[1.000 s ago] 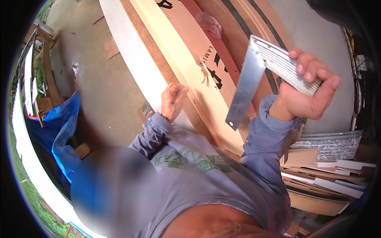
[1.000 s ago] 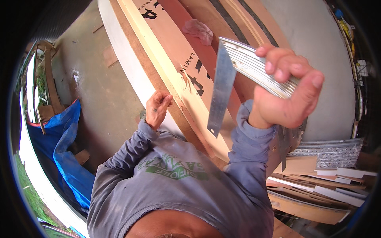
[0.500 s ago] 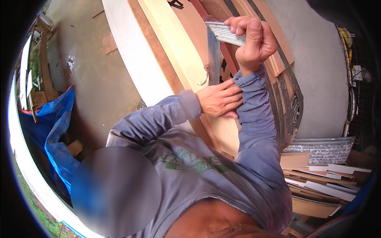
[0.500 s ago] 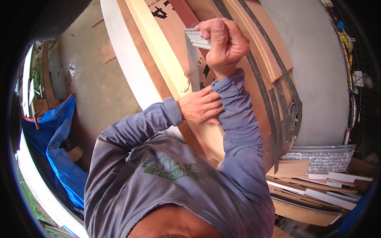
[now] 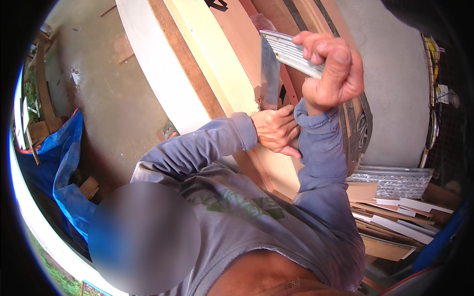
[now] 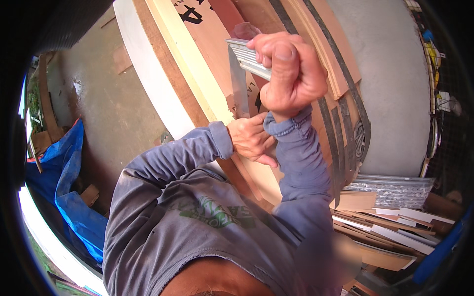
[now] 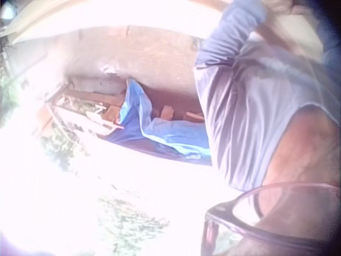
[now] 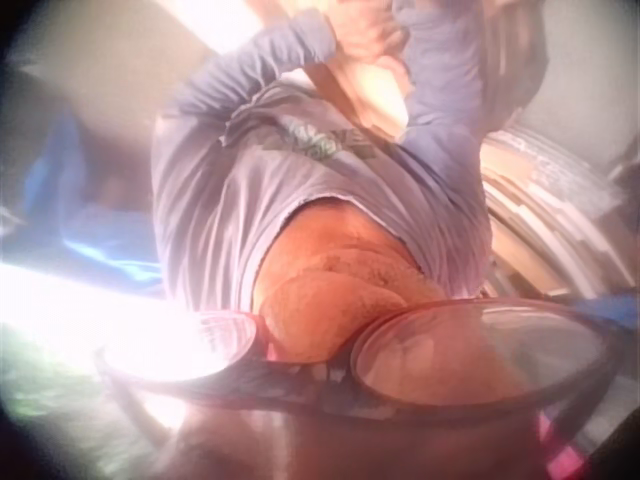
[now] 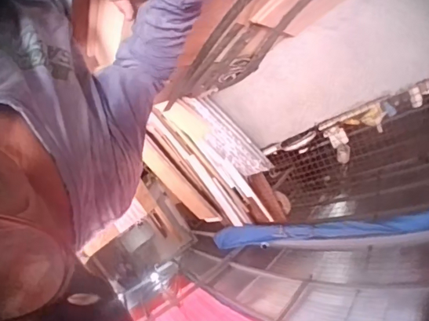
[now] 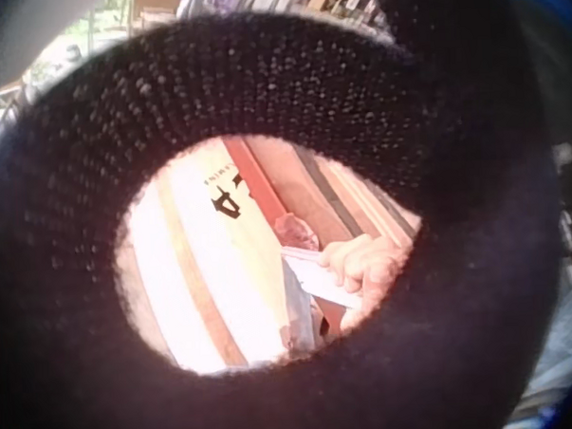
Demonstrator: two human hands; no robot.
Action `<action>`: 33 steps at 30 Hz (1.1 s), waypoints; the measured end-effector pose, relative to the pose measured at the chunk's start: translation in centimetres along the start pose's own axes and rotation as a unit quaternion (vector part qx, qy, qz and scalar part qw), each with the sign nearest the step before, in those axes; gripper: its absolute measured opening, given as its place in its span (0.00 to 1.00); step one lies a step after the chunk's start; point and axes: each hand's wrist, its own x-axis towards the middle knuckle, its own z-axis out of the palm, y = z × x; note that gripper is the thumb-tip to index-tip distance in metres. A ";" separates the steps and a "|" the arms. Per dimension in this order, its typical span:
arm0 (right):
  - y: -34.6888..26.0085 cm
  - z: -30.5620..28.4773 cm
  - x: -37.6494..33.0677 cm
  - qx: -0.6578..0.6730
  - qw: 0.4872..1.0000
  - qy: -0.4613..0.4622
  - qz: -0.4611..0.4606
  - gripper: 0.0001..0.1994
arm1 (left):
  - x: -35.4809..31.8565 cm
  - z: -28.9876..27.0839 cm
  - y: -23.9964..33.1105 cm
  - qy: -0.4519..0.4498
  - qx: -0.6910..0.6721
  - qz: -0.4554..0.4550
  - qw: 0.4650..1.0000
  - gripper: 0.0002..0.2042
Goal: The person wipes a wooden plank with a cloth, then uses a metal square to measure and mark the wood. They repeatedly position the square and mark lines along the plank's edge.
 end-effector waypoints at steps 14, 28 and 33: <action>2.6 2.9 0.6 0.029 0.983 0.027 0.181 0.16 | 0.3 -0.5 -0.6 0.041 -0.022 -0.043 0.998 0.26; 6.0 4.6 3.5 -0.013 0.999 0.034 0.027 0.16 | -0.3 -2.9 -6.6 0.015 -0.024 -0.035 0.999 0.23; 7.8 5.9 3.1 0.056 0.994 0.074 0.056 0.14 | -1.1 -2.9 -6.1 0.006 -0.033 -0.033 0.999 0.22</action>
